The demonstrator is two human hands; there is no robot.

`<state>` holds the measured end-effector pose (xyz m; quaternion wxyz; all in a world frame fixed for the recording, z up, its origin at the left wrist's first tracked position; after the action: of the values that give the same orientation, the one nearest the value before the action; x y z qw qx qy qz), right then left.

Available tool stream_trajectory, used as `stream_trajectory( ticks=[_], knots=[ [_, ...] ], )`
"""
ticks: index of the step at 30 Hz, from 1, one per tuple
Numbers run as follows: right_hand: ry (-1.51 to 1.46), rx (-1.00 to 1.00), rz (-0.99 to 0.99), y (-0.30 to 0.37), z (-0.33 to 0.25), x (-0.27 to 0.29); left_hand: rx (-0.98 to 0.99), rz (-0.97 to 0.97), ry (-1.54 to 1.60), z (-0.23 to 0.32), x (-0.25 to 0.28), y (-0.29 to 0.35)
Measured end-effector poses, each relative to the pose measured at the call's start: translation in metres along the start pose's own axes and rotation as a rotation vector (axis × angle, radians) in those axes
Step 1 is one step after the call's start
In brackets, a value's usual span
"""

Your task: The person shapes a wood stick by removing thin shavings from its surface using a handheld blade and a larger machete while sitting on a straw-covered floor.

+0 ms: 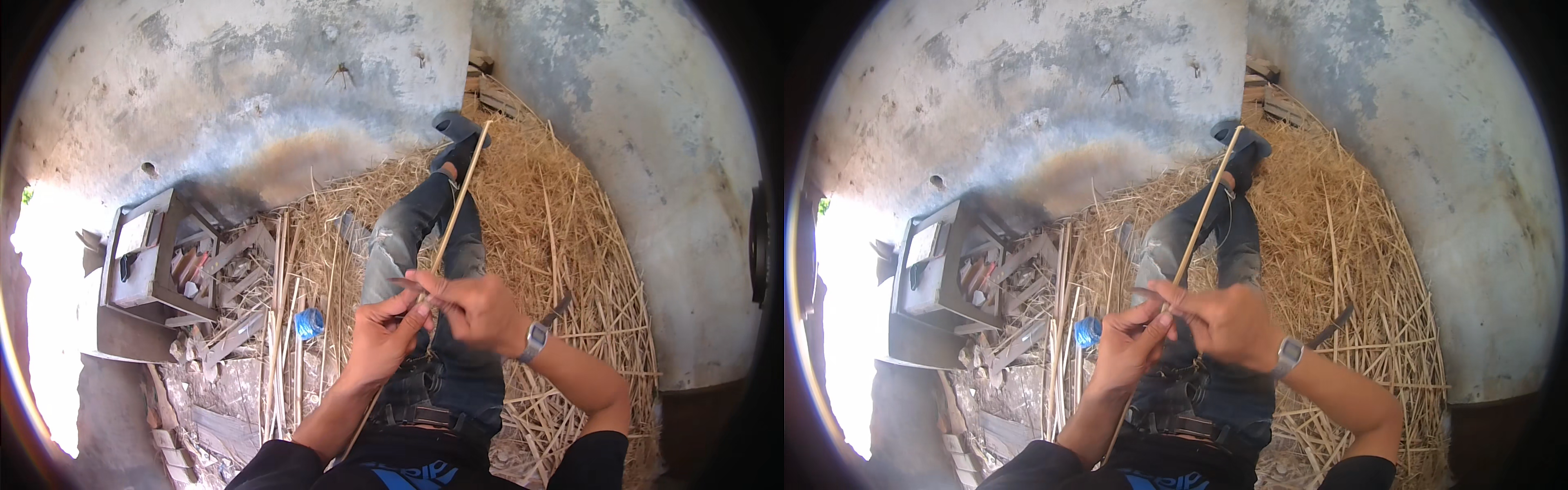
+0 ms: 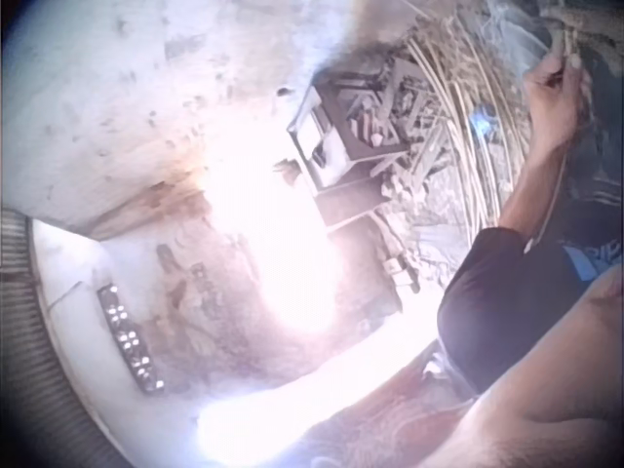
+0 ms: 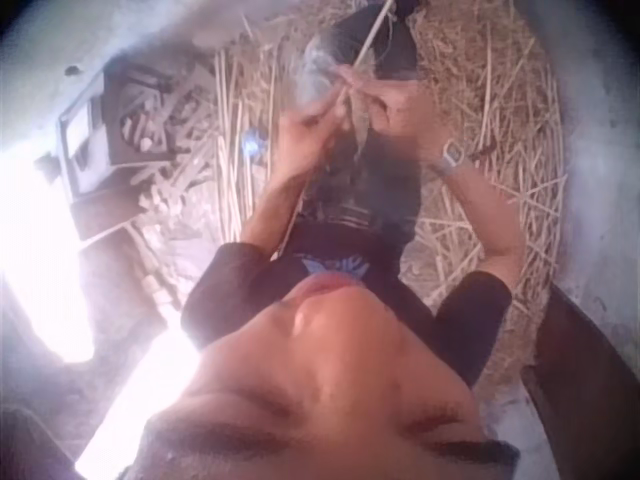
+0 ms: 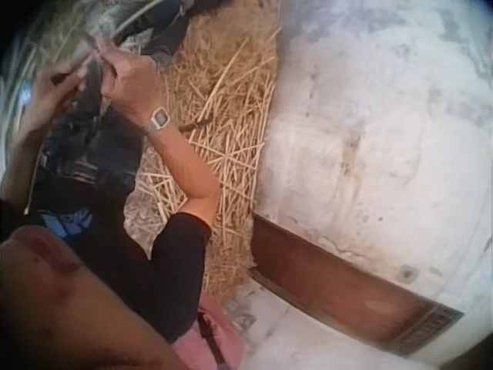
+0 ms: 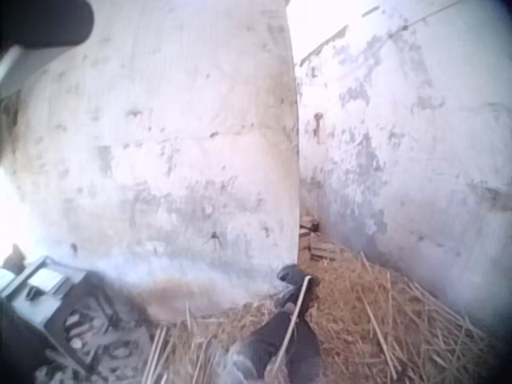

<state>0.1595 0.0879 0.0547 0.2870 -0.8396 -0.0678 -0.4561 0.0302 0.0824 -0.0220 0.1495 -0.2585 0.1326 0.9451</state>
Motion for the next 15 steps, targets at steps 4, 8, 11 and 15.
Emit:
stream_trajectory(
  ticks=[4,8,11,15],
  knots=[
    [0.004,0.020,-0.084,-0.003,0.005,-0.003,0.045,0.037,0.018,-0.005,0.002,0.000],
    [0.064,-0.162,0.352,-0.035,0.066,0.070,0.034,-0.015,-0.016,0.002,-0.007,0.005],
    [0.154,-0.271,0.314,-0.046,0.098,0.085,0.013,-0.052,-0.004,-0.009,-0.005,0.007],
    [0.051,-0.218,0.318,-0.033,0.094,0.049,0.021,-0.015,-0.003,-0.010,-0.001,0.002]
  ],
)
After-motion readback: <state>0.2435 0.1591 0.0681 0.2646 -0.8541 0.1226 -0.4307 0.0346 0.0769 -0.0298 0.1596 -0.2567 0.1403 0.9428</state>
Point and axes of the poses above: each hand's wrist, its own y-axis away from the middle knuckle, its own x-axis out of the back of the hand, z = x × y, the point moved 9 cm from there along -y, towards the middle knuckle, and after that the axes turned 10 degrees about y, right-handed, at the moved point
